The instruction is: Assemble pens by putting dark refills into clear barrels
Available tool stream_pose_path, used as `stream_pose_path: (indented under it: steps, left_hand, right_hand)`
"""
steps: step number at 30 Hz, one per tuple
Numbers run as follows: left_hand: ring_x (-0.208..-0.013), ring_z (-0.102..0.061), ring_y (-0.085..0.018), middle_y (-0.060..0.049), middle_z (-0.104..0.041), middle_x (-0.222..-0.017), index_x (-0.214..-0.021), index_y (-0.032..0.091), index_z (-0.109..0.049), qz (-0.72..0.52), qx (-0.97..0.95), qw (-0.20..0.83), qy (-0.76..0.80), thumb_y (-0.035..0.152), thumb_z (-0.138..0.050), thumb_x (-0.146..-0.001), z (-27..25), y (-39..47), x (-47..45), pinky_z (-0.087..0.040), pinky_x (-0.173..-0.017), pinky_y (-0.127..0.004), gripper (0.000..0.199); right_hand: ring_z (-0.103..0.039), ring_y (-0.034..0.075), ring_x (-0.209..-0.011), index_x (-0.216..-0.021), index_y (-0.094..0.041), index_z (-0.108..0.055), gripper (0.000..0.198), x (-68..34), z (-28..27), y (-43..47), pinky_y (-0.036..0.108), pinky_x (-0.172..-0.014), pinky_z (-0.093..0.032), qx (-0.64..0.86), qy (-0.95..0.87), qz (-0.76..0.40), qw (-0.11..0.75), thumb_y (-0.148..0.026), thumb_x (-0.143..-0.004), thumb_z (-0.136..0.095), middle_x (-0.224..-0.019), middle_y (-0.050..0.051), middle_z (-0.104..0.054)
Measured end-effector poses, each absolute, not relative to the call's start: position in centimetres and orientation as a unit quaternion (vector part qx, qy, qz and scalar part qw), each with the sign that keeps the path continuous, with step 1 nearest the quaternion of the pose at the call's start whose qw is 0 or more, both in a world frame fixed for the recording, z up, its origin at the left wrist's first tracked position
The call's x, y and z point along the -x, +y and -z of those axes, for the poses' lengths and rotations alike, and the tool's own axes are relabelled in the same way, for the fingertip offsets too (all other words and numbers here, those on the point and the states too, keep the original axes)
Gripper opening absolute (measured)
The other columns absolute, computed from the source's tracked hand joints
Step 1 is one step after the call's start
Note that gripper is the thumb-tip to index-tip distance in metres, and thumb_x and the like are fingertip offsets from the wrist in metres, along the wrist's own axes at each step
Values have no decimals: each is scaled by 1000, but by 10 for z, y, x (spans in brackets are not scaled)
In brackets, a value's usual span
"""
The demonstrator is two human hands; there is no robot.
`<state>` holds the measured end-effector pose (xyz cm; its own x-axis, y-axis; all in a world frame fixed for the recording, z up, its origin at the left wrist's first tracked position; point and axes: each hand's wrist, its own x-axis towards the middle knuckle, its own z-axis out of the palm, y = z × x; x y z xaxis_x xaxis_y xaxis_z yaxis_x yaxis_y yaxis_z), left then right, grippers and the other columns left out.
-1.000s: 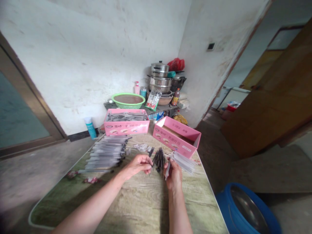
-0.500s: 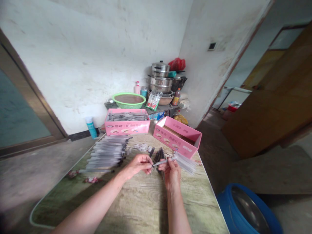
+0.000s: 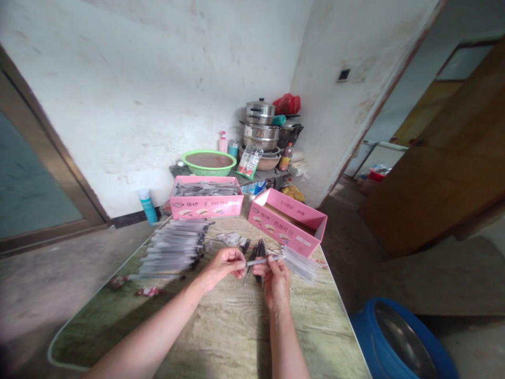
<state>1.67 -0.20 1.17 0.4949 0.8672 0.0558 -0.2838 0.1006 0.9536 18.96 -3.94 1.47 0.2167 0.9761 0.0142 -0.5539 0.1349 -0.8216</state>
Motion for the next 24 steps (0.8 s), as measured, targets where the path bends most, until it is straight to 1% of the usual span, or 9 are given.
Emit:
stream_pose_path:
  steps: [10,18,21,24]
  left_hand:
    - [-60,-64,-15,-6,-68,-70,-82,10,-61,-437,-496,690,294,42,-79,-68,-9,1,-17,-53,-58,-27,39]
    - [-60,-63,-14,-6,-68,-68,-81,10,-61,-442,-485,689,308,43,-79,-66,-15,0,-17,-53,-60,-27,40]
    - [-56,-61,-13,-5,-67,-65,-81,11,-60,-439,-479,690,318,45,-79,-65,-15,-1,-17,-51,-55,-26,42]
    - [-49,-58,-12,-3,-64,-61,-77,11,-59,-412,-487,695,330,50,-75,-69,-14,-1,-16,-47,-47,-23,43]
  right_hand:
    - [-72,20,-58,-78,-13,-67,21,-190,-14,-39,28,-55,-62,352,-294,-552,696,-28,-72,-80,-77,11,-76]
    - [-72,19,-58,-77,-15,-68,18,-186,-15,-39,27,-57,-62,356,-297,-552,693,-27,-72,-80,-78,9,-76]
    - [-72,19,-60,-78,-15,-68,18,-185,-15,-39,27,-58,-62,354,-296,-554,693,-27,-72,-80,-79,9,-76]
    - [-73,19,-62,-77,-15,-67,18,-185,-16,-39,26,-59,-62,352,-294,-555,694,-26,-72,-80,-79,9,-76]
